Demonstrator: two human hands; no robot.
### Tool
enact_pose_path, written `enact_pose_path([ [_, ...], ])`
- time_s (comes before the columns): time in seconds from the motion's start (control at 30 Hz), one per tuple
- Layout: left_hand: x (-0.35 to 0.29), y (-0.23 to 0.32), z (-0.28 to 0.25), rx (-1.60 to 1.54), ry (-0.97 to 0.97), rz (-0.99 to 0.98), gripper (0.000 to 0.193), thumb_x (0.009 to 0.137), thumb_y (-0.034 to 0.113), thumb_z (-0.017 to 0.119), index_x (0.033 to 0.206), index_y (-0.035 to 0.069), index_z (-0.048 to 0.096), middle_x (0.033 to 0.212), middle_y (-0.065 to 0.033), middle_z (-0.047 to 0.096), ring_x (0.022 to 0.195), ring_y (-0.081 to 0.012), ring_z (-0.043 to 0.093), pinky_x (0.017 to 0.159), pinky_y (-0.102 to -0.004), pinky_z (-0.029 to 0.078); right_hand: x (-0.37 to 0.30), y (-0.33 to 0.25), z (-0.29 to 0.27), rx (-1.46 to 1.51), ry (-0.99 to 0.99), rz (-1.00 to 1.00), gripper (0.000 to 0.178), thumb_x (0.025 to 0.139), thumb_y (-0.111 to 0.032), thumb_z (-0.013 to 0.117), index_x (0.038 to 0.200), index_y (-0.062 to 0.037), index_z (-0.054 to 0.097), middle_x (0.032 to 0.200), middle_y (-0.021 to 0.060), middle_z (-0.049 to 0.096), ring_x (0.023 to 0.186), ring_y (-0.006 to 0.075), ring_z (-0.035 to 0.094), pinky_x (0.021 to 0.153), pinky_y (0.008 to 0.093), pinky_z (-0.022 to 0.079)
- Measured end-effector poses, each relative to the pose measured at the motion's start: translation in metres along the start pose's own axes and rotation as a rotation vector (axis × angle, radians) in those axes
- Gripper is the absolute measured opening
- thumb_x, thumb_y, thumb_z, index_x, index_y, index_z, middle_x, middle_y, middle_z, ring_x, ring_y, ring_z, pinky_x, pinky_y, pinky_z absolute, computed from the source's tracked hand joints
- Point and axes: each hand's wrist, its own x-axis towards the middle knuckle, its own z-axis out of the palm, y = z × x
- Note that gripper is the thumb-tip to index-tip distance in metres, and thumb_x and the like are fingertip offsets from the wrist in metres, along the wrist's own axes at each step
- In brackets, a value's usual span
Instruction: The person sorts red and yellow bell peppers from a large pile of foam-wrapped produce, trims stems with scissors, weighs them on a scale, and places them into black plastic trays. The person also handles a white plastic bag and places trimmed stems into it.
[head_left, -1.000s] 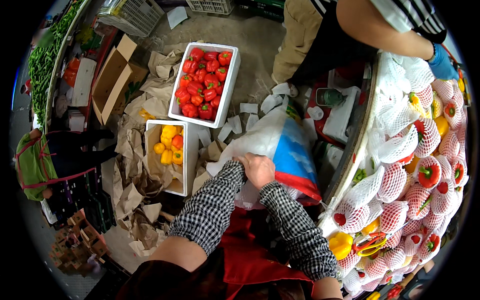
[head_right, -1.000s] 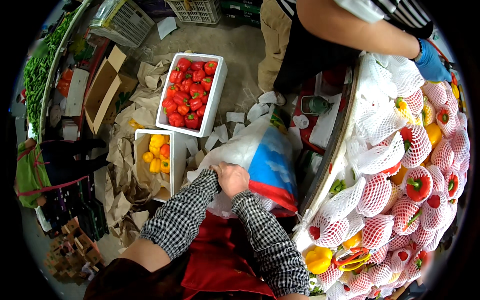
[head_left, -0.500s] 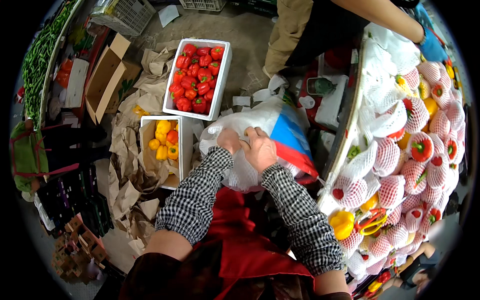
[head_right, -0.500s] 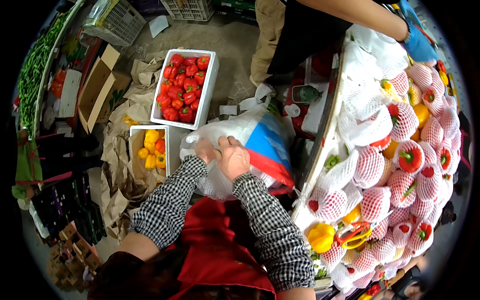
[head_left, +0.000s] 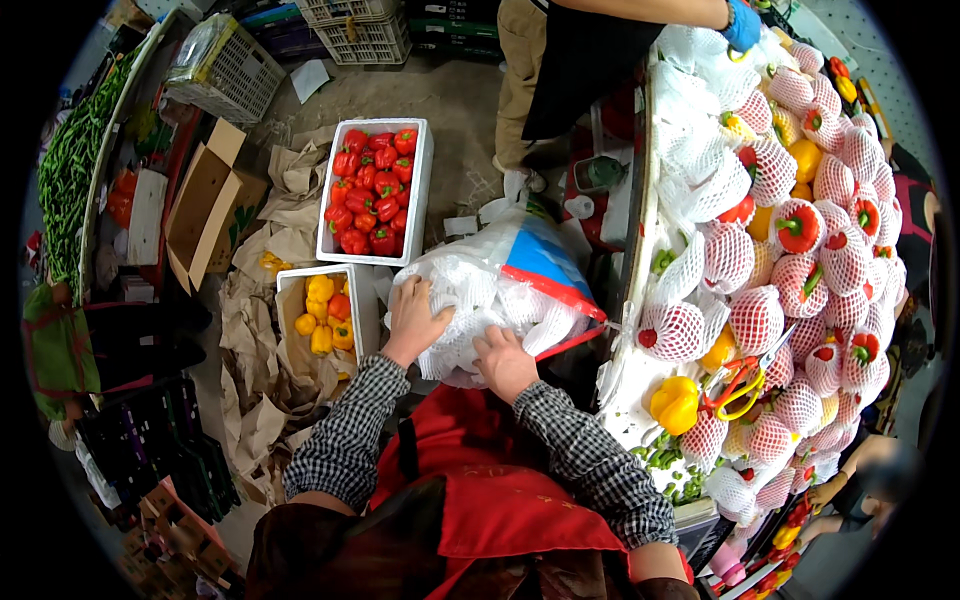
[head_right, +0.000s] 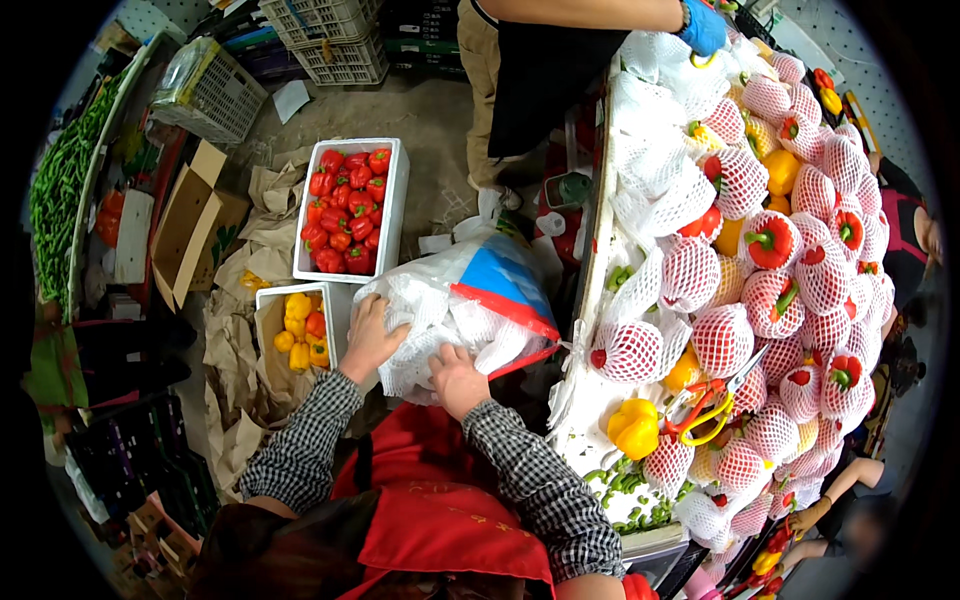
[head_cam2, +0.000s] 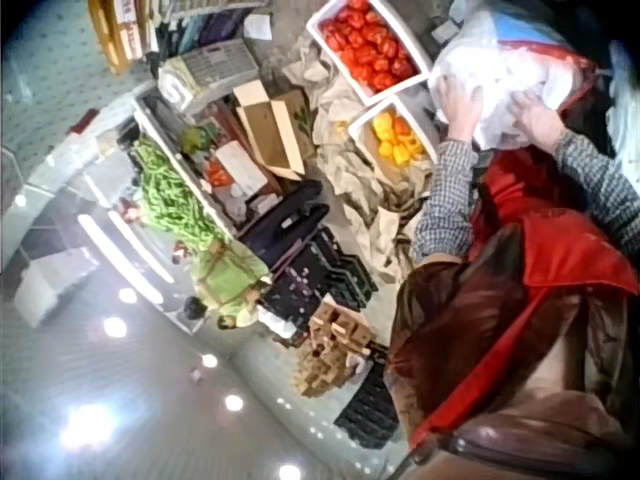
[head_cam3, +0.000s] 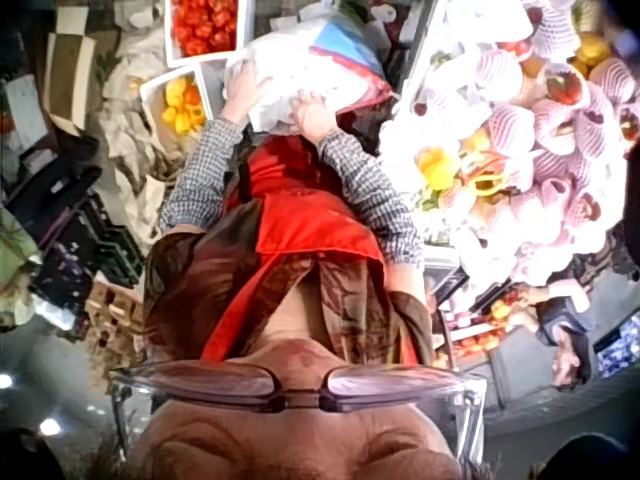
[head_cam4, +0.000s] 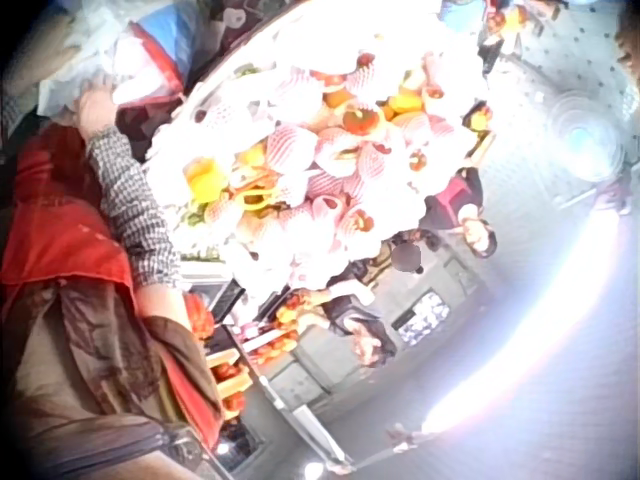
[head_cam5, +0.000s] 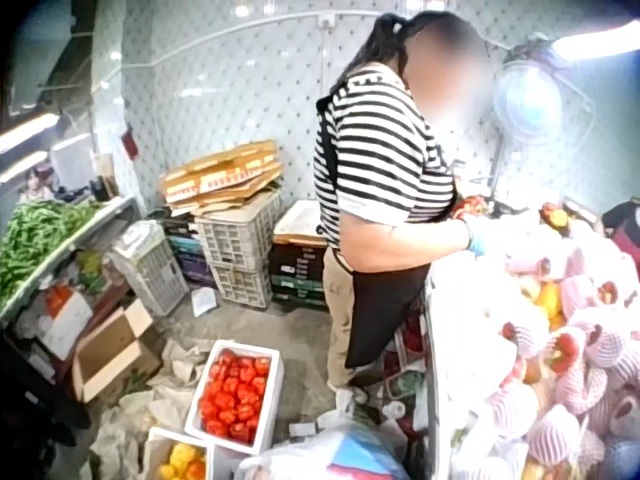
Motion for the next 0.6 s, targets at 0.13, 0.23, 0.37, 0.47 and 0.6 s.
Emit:
enact_pose_path([
  [0.13, -0.030, 0.017, 0.011, -0.189, -0.110, 0.061, 0.104, 0.079, 0.047, 0.079, 0.153, -0.003, 0.026, 0.153, -0.0401, 0.020, 0.142, -0.0547, 0.026, 0.115, -0.0517, 0.032, 0.004, 0.006, 0.006, -0.019, -0.063, 0.082, 0.035, 0.083, -0.015, 0.070, 0.117, -0.0072, 0.064, 0.121, 0.0141, 0.055, 0.113, 0.0347, 0.055, 0.094, 0.0425, 0.050],
  [0.23, -0.044, 0.022, 0.038, -0.119, -0.186, 0.029, 0.112, 0.078, 0.051, 0.080, 0.156, -0.001, 0.019, 0.155, -0.0444, 0.007, 0.145, -0.0588, 0.017, 0.116, -0.0543, 0.031, -0.006, 0.012, 0.009, 0.132, -0.013, 0.158, 0.046, 0.083, -0.010, 0.068, 0.127, -0.0015, 0.058, 0.125, 0.0174, 0.057, 0.109, 0.0364, 0.060, 0.088, 0.0402, 0.054],
  [0.37, -0.045, 0.038, 0.064, 0.059, -0.221, -0.012, 0.110, 0.074, 0.053, 0.081, 0.155, 0.004, 0.024, 0.152, -0.0477, 0.007, 0.141, -0.0663, 0.014, 0.114, -0.0625, 0.028, -0.033, 0.005, -0.029, 0.013, -0.003, 0.174, 0.033, 0.083, -0.011, 0.066, 0.113, -0.0018, 0.058, 0.112, 0.0158, 0.060, 0.094, 0.0333, 0.065, 0.072, 0.0396, 0.058],
  [0.47, -0.049, 0.043, 0.094, 0.290, -0.156, -0.024, 0.098, 0.078, 0.049, 0.077, 0.152, 0.006, 0.029, 0.149, -0.0472, 0.012, 0.139, -0.0665, 0.016, 0.110, -0.0719, 0.025, -0.048, 0.000, -0.037, -0.143, -0.012, 0.123, 0.017, 0.084, -0.016, 0.065, 0.097, -0.0063, 0.062, 0.103, 0.0129, 0.061, 0.092, 0.0290, 0.064, 0.075, 0.0405, 0.054],
  [0.6, -0.037, 0.014, 0.184, 0.512, 0.078, -0.110, 0.085, 0.086, 0.035, 0.067, 0.153, 0.003, 0.025, 0.149, -0.0475, 0.013, 0.141, -0.0658, 0.009, 0.106, -0.0785, 0.019, -0.059, 0.018, 0.004, -0.300, 0.003, 0.105, 0.012, 0.086, -0.020, 0.059, 0.085, -0.0109, 0.067, 0.092, 0.0067, 0.063, 0.091, 0.0240, 0.063, 0.081, 0.0414, 0.046],
])
